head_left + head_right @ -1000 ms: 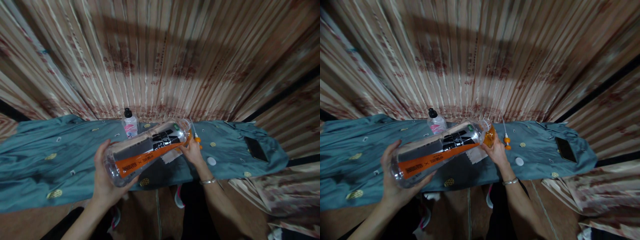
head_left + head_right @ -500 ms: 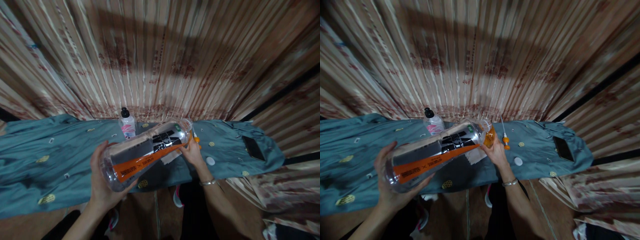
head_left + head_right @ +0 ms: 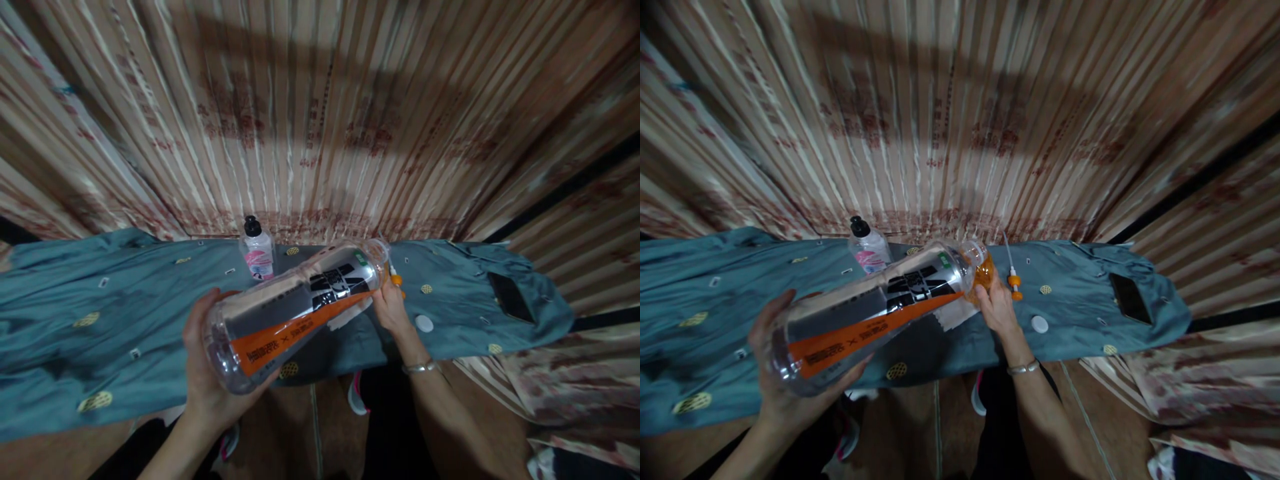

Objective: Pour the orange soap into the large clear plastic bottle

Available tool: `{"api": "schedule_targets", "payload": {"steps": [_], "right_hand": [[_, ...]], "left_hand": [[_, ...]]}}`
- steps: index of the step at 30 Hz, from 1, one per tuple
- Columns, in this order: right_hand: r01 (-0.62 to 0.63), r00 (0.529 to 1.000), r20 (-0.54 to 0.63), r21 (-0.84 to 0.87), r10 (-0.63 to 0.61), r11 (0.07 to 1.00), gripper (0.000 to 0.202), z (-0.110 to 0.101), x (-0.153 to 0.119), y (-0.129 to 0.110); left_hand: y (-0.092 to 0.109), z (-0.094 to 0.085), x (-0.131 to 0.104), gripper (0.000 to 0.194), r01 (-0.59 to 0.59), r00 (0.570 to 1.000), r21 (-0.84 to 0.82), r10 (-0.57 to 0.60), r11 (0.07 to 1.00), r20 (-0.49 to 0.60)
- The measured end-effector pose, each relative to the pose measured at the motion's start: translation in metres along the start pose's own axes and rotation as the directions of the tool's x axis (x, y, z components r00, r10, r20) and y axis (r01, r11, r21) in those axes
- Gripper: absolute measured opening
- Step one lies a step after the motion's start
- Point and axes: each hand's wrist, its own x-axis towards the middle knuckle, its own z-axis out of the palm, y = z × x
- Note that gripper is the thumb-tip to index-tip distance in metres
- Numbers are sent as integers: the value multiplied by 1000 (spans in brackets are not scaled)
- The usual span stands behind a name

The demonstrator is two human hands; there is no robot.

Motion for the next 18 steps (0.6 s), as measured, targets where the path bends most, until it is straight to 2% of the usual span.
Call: {"api": "schedule_targets", "payload": {"steps": [2, 4, 9, 14, 17, 18], "right_hand": [[-3, 1000, -6, -6, 3, 1000, 56, 0, 0, -1], [-12, 1000, -3, -11, 12, 1000, 55, -1, 0, -2], [-18, 1000, -8, -8, 18, 1000, 51, -1, 0, -5], [-78, 997, 8, -14, 78, 997, 48, 0, 1, -5], [-74, 997, 2, -6, 74, 997, 44, 0, 1, -4], [-66, 998, 0, 0, 66, 998, 43, 1, 1, -4]], "left_hand": [[1, 1, 0, 137, -157, 985, 86, 149, 984, 91], [3, 2, 1, 141, -228, 965, 83, 214, 970, 149], [12, 8, 1, 129, -172, 977, 52, 164, 984, 133], [17, 13, 4, 126, -239, 965, 34, 234, 970, 115], [15, 12, 4, 127, -204, 971, 38, 198, 978, 132], [13, 11, 3, 128, -158, 980, 32, 153, 987, 128]]}}
